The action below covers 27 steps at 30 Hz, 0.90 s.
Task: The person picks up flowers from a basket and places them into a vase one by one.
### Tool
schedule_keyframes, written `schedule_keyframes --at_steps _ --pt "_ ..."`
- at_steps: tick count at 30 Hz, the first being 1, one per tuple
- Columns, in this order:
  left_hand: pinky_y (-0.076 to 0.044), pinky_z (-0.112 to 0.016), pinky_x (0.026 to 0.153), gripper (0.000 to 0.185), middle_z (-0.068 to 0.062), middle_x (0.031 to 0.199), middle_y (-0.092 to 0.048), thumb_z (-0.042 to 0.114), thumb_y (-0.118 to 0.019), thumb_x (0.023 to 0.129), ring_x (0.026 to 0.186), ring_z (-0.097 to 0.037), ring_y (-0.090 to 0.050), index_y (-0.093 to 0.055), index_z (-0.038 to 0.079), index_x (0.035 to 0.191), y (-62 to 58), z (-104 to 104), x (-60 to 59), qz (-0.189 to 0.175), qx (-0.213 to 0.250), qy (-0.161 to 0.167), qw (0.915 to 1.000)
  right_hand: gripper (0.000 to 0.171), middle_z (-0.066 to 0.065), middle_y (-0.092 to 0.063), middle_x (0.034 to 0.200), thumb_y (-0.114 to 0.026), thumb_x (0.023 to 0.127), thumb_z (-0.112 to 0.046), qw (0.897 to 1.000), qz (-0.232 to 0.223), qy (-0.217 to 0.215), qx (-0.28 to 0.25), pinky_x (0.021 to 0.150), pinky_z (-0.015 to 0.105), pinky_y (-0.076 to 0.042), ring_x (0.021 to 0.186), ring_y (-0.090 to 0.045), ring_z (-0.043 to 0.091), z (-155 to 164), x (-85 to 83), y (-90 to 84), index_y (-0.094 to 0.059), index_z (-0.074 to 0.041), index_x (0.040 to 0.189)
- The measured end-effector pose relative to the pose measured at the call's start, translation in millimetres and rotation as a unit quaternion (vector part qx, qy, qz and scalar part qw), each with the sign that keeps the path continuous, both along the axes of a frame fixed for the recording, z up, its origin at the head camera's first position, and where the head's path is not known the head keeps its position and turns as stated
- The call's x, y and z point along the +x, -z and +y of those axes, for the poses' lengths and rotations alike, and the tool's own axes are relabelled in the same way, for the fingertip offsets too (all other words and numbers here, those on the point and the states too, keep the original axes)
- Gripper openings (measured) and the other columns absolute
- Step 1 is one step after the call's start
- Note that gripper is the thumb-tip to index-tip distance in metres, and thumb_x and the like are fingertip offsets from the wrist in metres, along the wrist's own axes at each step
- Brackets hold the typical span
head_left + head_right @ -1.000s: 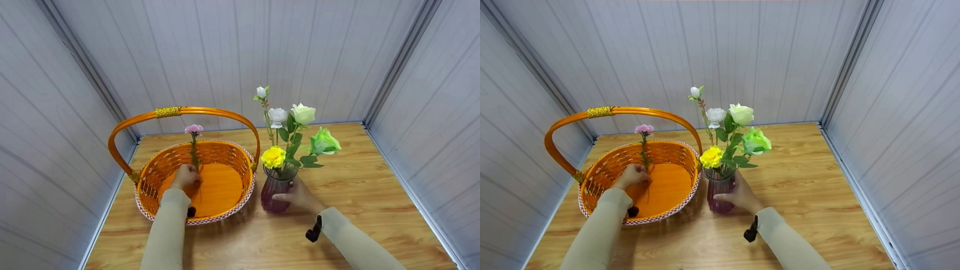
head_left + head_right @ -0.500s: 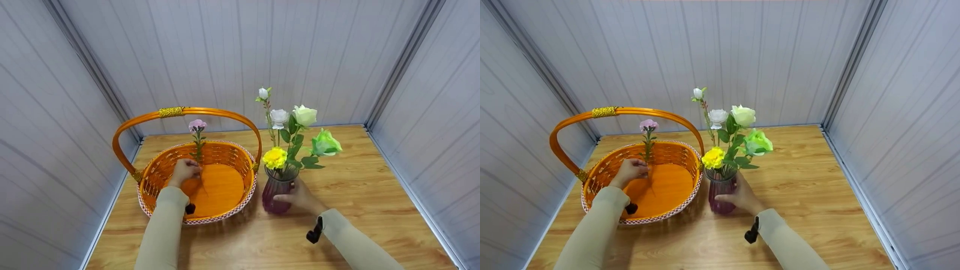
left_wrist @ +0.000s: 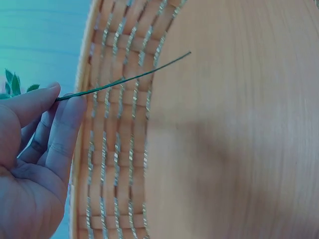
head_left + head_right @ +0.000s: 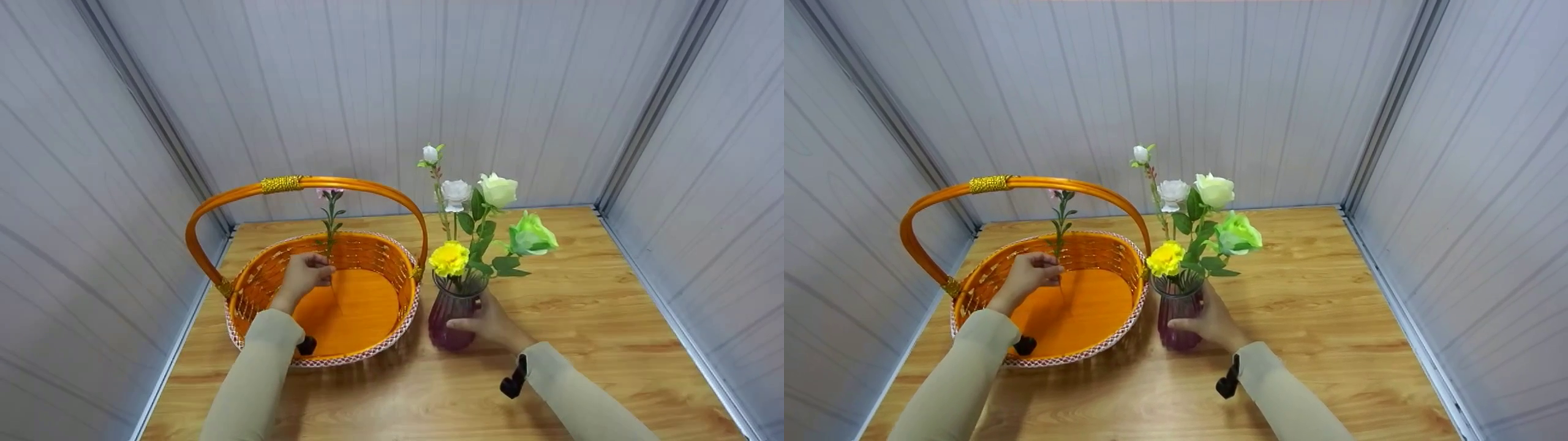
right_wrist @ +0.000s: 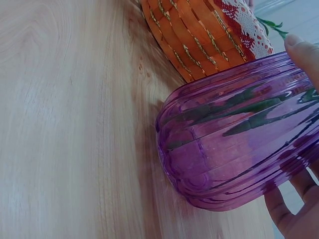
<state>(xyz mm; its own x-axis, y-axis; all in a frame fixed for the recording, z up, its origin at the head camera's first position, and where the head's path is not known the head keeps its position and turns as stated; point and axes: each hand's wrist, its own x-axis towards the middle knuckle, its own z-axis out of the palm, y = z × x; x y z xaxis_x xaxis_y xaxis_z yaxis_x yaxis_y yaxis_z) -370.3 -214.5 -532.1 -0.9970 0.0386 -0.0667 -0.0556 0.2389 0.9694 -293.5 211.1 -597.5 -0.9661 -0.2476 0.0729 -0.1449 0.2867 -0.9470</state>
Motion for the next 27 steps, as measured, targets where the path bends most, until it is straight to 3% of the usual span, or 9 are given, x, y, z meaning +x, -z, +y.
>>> schedule_keyframes --at_steps 9,14,16,21,27 --pt "-0.068 -0.031 0.072 0.014 -0.006 0.092 -0.075 0.002 -0.077 0.1 0.077 -0.021 -0.075 -0.071 -0.006 0.109 -15.9 4 12.5 0.019 0.022 0.007 0.9996 0.091 0.028 -0.061 0.146 -0.094 0.086 -0.017 1.0 0.005 0.0 -0.003 0.107 0.051 -0.059 0.127 -0.067 0.04 0 0.3 1.0 -0.04 0.0 0.157" --pt "-0.069 -0.043 0.081 0.012 -0.008 0.094 -0.077 0.004 -0.078 0.1 0.076 -0.019 -0.075 -0.072 -0.003 0.108 -20.5 8 19.5 0.017 0.029 0.001 0.9994 0.091 0.028 -0.061 0.146 -0.095 0.085 -0.018 1.0 0.0 -0.002 -0.001 0.109 0.054 -0.058 0.128 -0.067 0.041 -1 0.4 0.2 -0.041 -0.001 0.156" --pt "-0.069 -0.042 0.081 0.013 -0.01 0.096 -0.077 0.004 -0.078 0.1 0.076 -0.019 -0.075 -0.071 -0.004 0.109 -22.5 11 23.1 0.013 0.038 -0.002 0.9992 0.092 0.027 -0.061 0.147 -0.096 0.084 -0.019 1.0 -0.002 -0.001 0.001 0.11 0.055 -0.057 0.13 -0.066 0.042 -1 0.5 -0.9 -0.041 -0.003 0.157" --pt "-0.068 -0.034 0.074 0.016 -0.011 0.096 -0.075 0.002 -0.077 0.1 0.075 -0.02 -0.076 -0.069 -0.006 0.11 -27.7 23 31.3 0.009 0.075 -0.004 0.9971 0.093 0.026 -0.061 0.148 -0.096 0.084 -0.022 1.0 0.0 0.003 0.012 0.111 0.057 -0.056 0.131 -0.065 0.043 -1 1.3 -4.1 -0.041 -0.003 0.157" --pt "-0.069 -0.037 0.078 0.012 -0.008 0.091 -0.07 0.001 -0.076 0.1 0.077 -0.019 -0.076 -0.065 -0.001 0.105 -30.4 39 39.7 0.003 0.132 -0.003 0.9912 0.09 0.026 -0.06 0.149 -0.095 0.086 -0.018 1.0 0.0 0.002 0.01 0.111 0.057 -0.056 0.132 -0.065 0.042 -1 1.4 -3.5 -0.041 -0.002 0.157"
